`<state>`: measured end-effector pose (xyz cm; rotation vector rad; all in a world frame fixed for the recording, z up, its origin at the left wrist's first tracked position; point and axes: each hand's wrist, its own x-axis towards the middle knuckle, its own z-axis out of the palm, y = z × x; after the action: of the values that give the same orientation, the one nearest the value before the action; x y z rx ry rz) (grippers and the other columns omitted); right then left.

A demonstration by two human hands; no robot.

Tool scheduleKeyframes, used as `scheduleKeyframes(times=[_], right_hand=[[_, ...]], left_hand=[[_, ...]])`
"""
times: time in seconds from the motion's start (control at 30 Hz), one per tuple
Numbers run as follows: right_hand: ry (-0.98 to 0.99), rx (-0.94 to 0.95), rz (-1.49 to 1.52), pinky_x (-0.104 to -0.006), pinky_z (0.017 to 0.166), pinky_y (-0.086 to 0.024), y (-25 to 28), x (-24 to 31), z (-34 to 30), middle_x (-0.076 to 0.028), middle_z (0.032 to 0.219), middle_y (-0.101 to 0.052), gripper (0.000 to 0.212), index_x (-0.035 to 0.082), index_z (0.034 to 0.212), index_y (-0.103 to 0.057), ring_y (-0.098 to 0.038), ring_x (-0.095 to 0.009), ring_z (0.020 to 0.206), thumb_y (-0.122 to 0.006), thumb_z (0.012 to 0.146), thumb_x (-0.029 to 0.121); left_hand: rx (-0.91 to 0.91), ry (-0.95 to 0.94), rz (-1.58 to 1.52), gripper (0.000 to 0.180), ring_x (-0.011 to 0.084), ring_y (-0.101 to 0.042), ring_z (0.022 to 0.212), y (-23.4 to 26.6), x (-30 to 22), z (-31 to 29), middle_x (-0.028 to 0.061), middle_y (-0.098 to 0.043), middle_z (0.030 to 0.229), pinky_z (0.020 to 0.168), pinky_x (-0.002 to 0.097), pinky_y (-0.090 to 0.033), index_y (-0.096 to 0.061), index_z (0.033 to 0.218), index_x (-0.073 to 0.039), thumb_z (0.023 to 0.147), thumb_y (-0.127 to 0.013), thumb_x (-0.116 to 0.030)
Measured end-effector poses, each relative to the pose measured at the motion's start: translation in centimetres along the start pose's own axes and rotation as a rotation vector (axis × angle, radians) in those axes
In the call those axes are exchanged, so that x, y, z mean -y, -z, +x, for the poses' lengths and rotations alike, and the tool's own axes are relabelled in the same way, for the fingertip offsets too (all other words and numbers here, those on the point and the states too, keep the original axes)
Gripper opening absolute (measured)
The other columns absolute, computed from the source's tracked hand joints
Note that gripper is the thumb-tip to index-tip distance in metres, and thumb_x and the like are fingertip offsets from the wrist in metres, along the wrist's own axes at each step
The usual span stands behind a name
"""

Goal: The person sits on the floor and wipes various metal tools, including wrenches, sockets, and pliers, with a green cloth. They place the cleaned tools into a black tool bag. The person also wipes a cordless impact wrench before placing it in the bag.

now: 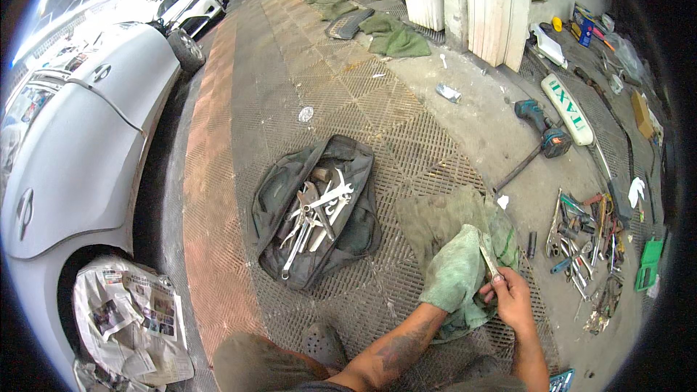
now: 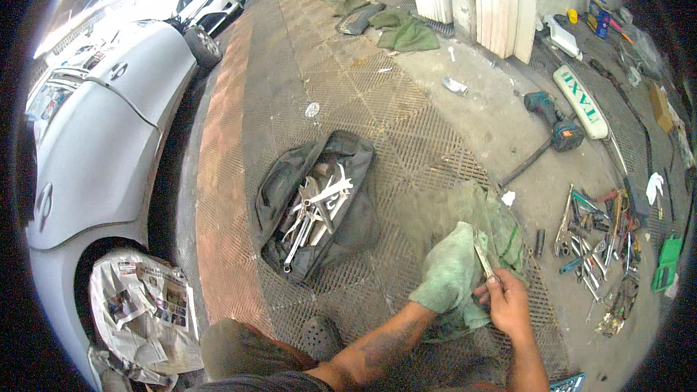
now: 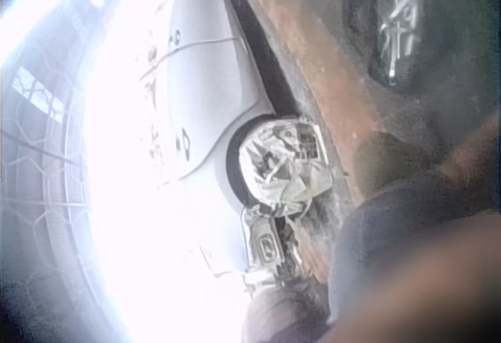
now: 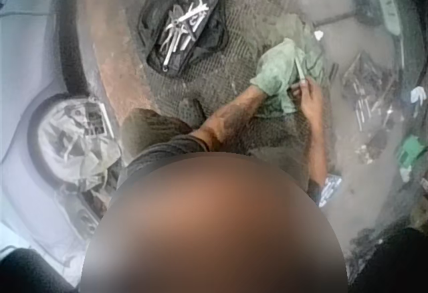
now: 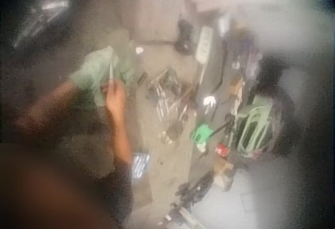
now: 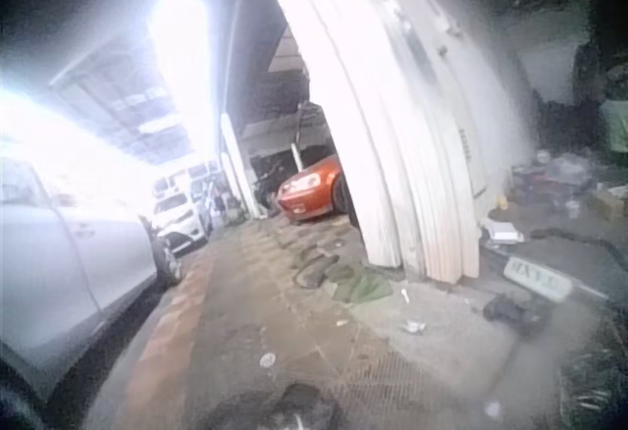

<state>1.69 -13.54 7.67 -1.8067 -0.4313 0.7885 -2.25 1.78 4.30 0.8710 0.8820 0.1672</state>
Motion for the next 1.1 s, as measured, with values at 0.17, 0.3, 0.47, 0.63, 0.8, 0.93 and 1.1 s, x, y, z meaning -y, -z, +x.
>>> scheduleKeyframes(times=[0.17,0.3,0.47,0.63,0.8,0.93,1.1], right_hand=[[-0.026,0.012,0.121,-0.0272,0.056,-0.048,0.9,-1.5,0.2,-0.011,0.075,-0.066,0.026,-0.005,0.105,-0.061,-0.059,-0.014,0.06,-0.046,0.103,0.016],[-0.229,-0.052,0.454,-0.0274,0.054,-0.045,0.4,-3.1,-0.1,-0.008,0.072,-0.063,0.032,-0.003,0.102,-0.063,-0.054,-0.014,0.056,-0.047,0.103,0.025],[-0.364,0.047,0.747,-0.0292,0.053,-0.042,-0.1,-4.5,-0.6,-0.006,0.074,-0.06,0.033,-0.002,0.102,-0.064,-0.051,-0.015,0.058,-0.052,0.101,0.03],[-0.357,-0.041,0.836,-0.0303,0.052,-0.039,-1.5,-4.6,-1.3,-0.005,0.071,-0.056,0.032,0.0,0.1,-0.062,-0.046,-0.015,0.056,-0.051,0.099,0.03],[-0.431,-0.074,0.977,-0.0326,0.057,-0.037,-6.1,-3.8,-2.8,0.0,0.068,-0.047,0.032,0.008,0.097,-0.058,-0.04,-0.014,0.052,-0.049,0.098,0.038],[-0.382,-0.098,0.943,-0.0338,0.054,-0.037,-6.5,-2.4,-3.3,-0.001,0.067,-0.046,0.028,0.007,0.1,-0.056,-0.04,-0.014,0.052,-0.05,0.098,0.034],[-0.339,-0.104,0.864,-0.0311,0.052,-0.037,-5.3,-0.8,-4.0,-0.003,0.067,-0.046,0.026,0.004,0.099,-0.056,-0.039,-0.013,0.052,-0.05,0.099,0.028]], left_hand=[[0.077,-0.171,0.278,0.041,0.0186,-0.054,0.073,0.4,-1.0,0.0,0.004,-0.061,0.08,0.067,0.0369,-0.047,-0.063,0.089,-0.009,0.104,-0.042,-0.042],[0.418,0.14,-0.207,0.039,0.0209,-0.056,0.067,1.4,0.5,1.0,0.0043,-0.061,0.08,0.061,0.0388,-0.048,-0.06,0.086,-0.011,0.103,-0.043,-0.042],[0.217,-0.103,0.065,0.035,0.0203,-0.055,0.062,1.8,3.5,3.8,0.0035,-0.06,0.08,0.057,0.0381,-0.048,-0.061,0.087,-0.013,0.103,-0.045,-0.04],[0.119,-0.443,0.334,0.038,0.0185,-0.058,0.07,1.8,4.5,4.6,0.0038,-0.063,0.084,0.065,0.0353,-0.049,-0.065,0.093,-0.012,0.103,-0.043,-0.041],[0.049,-0.339,0.494,0.04,0.0258,-0.065,0.086,1.5,3.9,3.6,0.0128,-0.068,0.093,0.076,0.0396,-0.051,-0.064,0.099,-0.004,0.102,-0.045,-0.039],[0.042,-0.766,0.821,0.027,0.0356,-0.066,0.09,1.9,2.9,3.7,0.0178,-0.068,0.096,0.078,0.0451,-0.052,-0.061,0.102,-0.002,0.098,-0.05,-0.026],[0.06,-0.927,1.072,0.016,0.0389,-0.065,0.09,2.7,2.1,4.1,0.0207,-0.065,0.092,0.078,0.0463,-0.052,-0.06,0.1,-0.003,0.092,-0.056,-0.015]])
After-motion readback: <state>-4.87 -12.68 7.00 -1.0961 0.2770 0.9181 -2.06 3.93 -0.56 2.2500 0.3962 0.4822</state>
